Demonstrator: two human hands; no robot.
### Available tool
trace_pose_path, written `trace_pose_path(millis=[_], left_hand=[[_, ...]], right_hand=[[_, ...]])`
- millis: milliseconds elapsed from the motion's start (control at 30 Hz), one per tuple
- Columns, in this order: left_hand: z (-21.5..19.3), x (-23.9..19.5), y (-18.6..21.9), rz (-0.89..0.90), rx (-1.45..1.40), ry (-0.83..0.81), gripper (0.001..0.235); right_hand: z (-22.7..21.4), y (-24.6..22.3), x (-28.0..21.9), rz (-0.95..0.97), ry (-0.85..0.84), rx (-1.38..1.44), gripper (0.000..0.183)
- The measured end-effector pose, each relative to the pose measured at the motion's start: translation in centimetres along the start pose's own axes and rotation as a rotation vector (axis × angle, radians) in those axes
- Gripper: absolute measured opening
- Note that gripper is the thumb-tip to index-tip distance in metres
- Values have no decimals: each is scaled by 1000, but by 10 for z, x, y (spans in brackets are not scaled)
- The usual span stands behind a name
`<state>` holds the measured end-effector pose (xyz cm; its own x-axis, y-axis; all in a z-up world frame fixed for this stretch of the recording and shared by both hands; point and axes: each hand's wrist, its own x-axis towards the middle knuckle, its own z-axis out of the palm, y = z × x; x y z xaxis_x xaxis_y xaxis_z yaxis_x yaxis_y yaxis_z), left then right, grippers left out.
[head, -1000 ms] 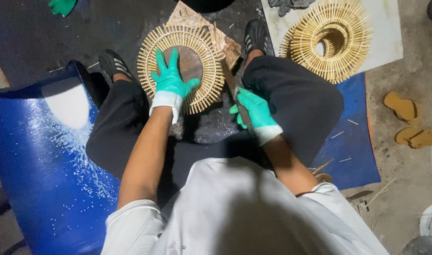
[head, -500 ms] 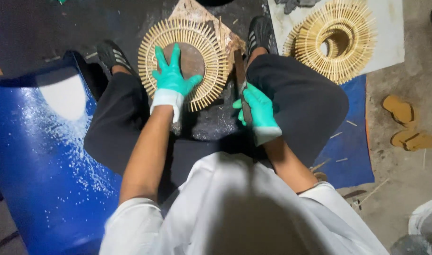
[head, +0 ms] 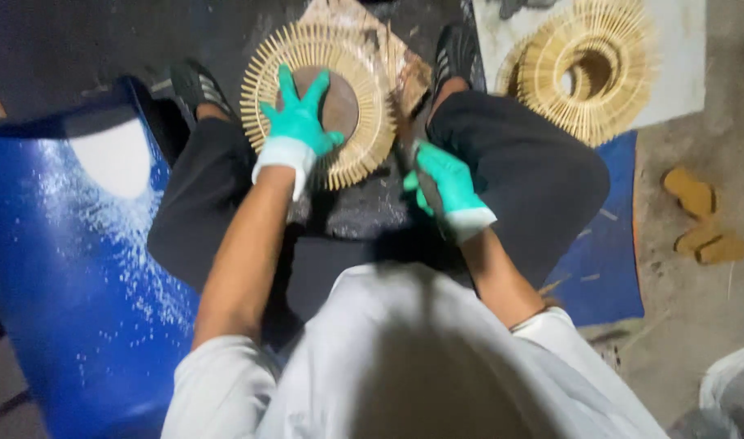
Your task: The person is using hand tools to assemble and refine the surface of a bamboo lampshade.
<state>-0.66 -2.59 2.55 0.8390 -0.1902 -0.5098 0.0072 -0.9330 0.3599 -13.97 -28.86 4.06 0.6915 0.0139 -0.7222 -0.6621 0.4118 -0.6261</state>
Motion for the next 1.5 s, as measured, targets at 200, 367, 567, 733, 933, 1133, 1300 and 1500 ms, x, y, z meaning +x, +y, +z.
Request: trace_pose_path(millis=[200, 367, 567, 733, 933, 1133, 1300, 1500], left_hand=[[2, -1, 12, -164, -104, -22, 112], [-2, 7, 7, -32, -107, 74, 109], [-7, 8, 10, -25, -90, 37, 107], [-7, 13, 2, 17, -96, 41, 109], [-5, 12, -6, 84, -18, 27, 105], [1, 0, 9, -116, -169, 79, 115], [11, 9, -8, -121, -164, 80, 116], [1, 9, 5, -176, -167, 92, 120]], right_hand=[[-7, 10, 6, 93, 69, 1, 44], [-4, 11, 18, -27, -12, 44, 45], [-9, 19, 13, -32, -11, -2, 44], [-8, 10, 19, -171, -99, -236, 37], [-2, 5, 12, 56, -28, -45, 43], [-4, 6, 14, -23, -18, -29, 44], [3, 2, 20, 29, 12, 8, 42], [1, 6, 37, -80, -30, 84, 45]])
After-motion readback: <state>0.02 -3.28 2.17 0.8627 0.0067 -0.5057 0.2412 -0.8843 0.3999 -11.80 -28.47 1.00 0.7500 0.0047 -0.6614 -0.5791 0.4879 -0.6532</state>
